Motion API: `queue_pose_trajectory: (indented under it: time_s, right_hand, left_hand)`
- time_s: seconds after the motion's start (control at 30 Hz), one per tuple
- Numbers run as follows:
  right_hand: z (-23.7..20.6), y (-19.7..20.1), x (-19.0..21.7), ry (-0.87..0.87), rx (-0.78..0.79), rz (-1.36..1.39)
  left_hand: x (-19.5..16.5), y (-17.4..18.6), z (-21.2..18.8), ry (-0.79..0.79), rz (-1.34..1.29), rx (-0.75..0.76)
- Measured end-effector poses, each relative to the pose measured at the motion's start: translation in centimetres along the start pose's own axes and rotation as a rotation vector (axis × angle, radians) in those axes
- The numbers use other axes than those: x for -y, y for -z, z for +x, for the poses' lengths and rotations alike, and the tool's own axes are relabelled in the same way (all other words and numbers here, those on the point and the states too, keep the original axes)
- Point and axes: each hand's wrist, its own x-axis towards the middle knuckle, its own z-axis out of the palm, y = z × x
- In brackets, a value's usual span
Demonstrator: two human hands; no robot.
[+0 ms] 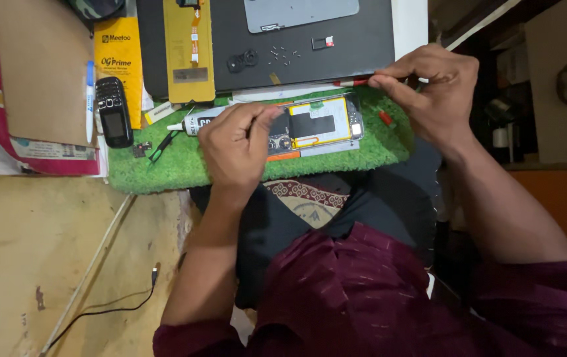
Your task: The person pries open a smartphone, removes its back cover and battery area, then uses a red-handled screwdriver to unscrew and work on the internal components, with a glue tube and tweezers on the mat nearby. They hold the phone steady with one hand while driving the screwdriver with the other throughout the clip.
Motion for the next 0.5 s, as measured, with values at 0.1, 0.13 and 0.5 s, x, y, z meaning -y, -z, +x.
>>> queue_pose_trajectory:
  time_s: [0.1, 0.13, 0.5]
  right_hand:
    - [0.4, -0.6, 0.2, -0.073, -0.005, 0.065]
    - [0.6, -0.9, 0.3, -0.071, -0.004, 0.059]
    - [3.0, -3.9, 3.5, -0.007, 0.182, -0.319]
  left_hand:
    - [-0.2, 0.0, 0.2, 0.111, -0.025, -0.037]
    - [-0.2, 0.0, 0.3, 0.114, -0.012, -0.047]
    - [-1.0, 0.9, 0.6, -0.112, 0.079, -0.003]
